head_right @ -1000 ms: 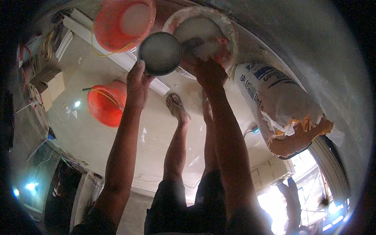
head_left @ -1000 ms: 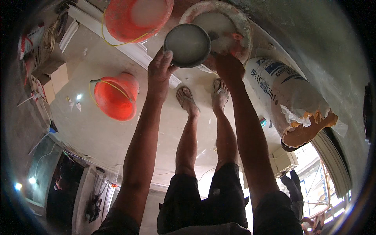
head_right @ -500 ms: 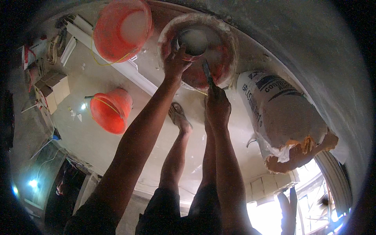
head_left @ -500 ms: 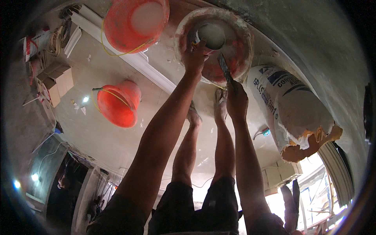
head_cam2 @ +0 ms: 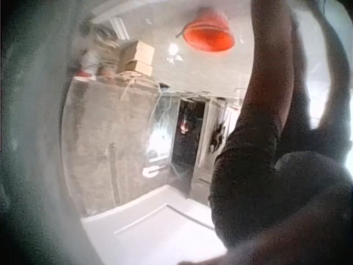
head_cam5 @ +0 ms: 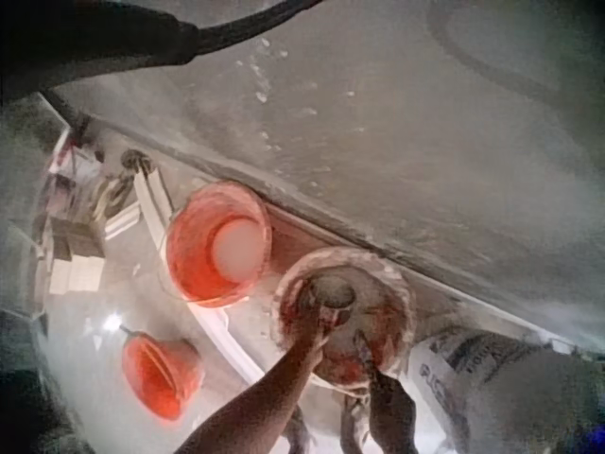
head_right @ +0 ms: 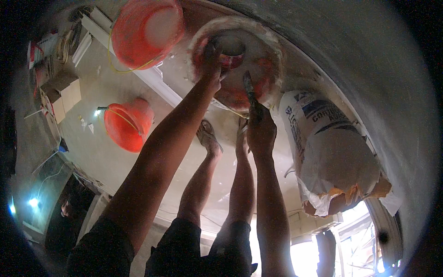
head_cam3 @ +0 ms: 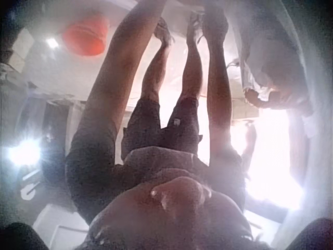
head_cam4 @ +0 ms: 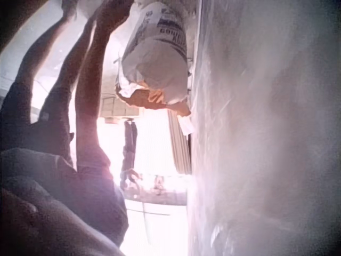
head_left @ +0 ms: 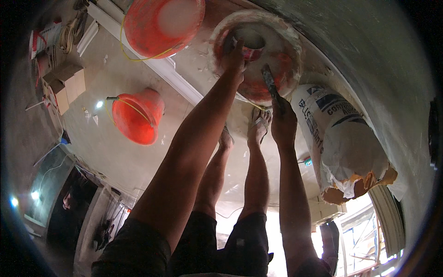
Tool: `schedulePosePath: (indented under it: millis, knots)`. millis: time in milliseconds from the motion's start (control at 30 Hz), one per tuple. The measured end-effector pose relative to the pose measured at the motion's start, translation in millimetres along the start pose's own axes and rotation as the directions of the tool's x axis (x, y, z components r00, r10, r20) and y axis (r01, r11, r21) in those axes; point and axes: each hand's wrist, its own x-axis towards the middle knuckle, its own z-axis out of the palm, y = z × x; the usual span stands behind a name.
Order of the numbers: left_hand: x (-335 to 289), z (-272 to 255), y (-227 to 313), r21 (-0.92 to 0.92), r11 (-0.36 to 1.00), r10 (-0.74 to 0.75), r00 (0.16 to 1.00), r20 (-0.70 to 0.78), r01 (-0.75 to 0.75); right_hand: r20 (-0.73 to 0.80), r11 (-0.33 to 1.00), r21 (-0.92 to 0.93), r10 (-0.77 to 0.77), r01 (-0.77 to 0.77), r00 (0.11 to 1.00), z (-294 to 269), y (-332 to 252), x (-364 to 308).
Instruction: The person scoops a white powder from a bag into a small metal bowl using a trowel, then adds water from a bucket and mixes the contents thoroughly. The person moves around the room to retrieve materials and mix the compound.
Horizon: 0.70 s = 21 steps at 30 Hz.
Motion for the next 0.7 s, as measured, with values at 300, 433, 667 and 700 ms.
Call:
schedulePosePath:
  millis: [300,433,667,700]
  knots:
    - [10.1,-2.3,-0.3,0.102,0.995,-0.021,1.0,-0.005,0.021,0.031,0.999,0.02,0.029,-0.03,0.999,3.5,-0.2,5.1]
    - [6.0,-15.7,1.0,0.029,0.995,-0.096,0.993,0.069,0.094,0.133,0.981,0.104,0.149,-0.164,0.98,-1.2,-3.1,2.4]
    - [-46.0,-10.0,22.4,-0.137,0.989,0.092,0.957,0.276,-0.056,0.041,0.961,0.27,0.051,-0.06,0.998,-3.4,30.7,-26.4]
    - [-48.9,-14.6,25.9,-0.137,0.989,0.085,0.952,0.294,-0.046,0.06,0.938,0.307,0.151,-0.162,0.987,-10.2,15.3,-31.0]
